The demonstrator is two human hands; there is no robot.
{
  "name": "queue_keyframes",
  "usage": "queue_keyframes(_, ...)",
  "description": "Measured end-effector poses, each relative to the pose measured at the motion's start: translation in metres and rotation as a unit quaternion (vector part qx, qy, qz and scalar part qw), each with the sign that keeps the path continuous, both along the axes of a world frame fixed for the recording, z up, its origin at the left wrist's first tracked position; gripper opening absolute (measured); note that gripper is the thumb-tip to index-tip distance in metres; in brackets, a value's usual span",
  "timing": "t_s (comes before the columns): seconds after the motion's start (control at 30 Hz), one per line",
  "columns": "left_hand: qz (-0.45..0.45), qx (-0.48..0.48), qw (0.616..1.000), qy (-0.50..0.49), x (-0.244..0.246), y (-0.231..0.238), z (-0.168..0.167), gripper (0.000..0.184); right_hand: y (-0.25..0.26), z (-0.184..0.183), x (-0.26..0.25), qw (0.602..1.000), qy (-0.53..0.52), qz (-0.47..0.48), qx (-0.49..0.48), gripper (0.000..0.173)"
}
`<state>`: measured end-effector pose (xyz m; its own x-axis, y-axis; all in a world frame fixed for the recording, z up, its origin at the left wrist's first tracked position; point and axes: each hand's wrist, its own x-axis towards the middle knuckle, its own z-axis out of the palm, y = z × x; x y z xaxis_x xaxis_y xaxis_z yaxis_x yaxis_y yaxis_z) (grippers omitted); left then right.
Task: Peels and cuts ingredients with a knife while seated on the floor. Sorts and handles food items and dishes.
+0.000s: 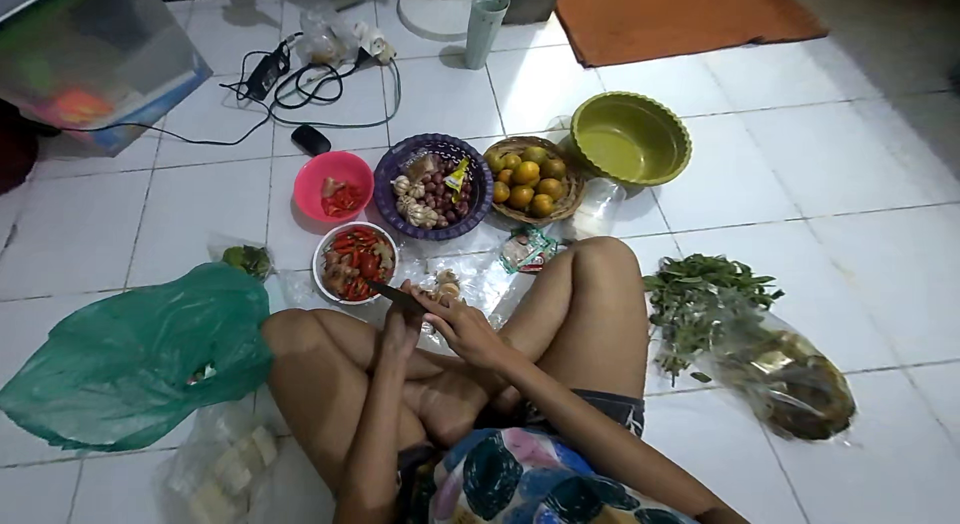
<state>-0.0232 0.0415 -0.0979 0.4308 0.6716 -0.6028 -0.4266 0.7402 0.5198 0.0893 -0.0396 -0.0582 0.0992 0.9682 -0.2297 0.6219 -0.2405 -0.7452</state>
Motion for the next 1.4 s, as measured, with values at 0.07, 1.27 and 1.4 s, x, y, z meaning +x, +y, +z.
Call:
queue_keyframes(0.07,0.002,0.004,1.000,-0.003,-0.001,0.002,-0.002,0.025,0.001,-0.002,-0.002,1.000,0.014,-0.010,0.005,0.047)
queue_keyframes(1.27,-0.018,0.086,0.996,-0.004,-0.008,-0.010,-0.003,0.026,0.015,-0.012,0.041,0.968,0.090,-0.233,0.036,0.044)
queue_keyframes(1.4,0.000,0.090,0.996,-0.013,-0.009,-0.006,0.000,0.027,0.013,-0.001,0.050,0.959,0.156,-0.234,0.028,0.043)
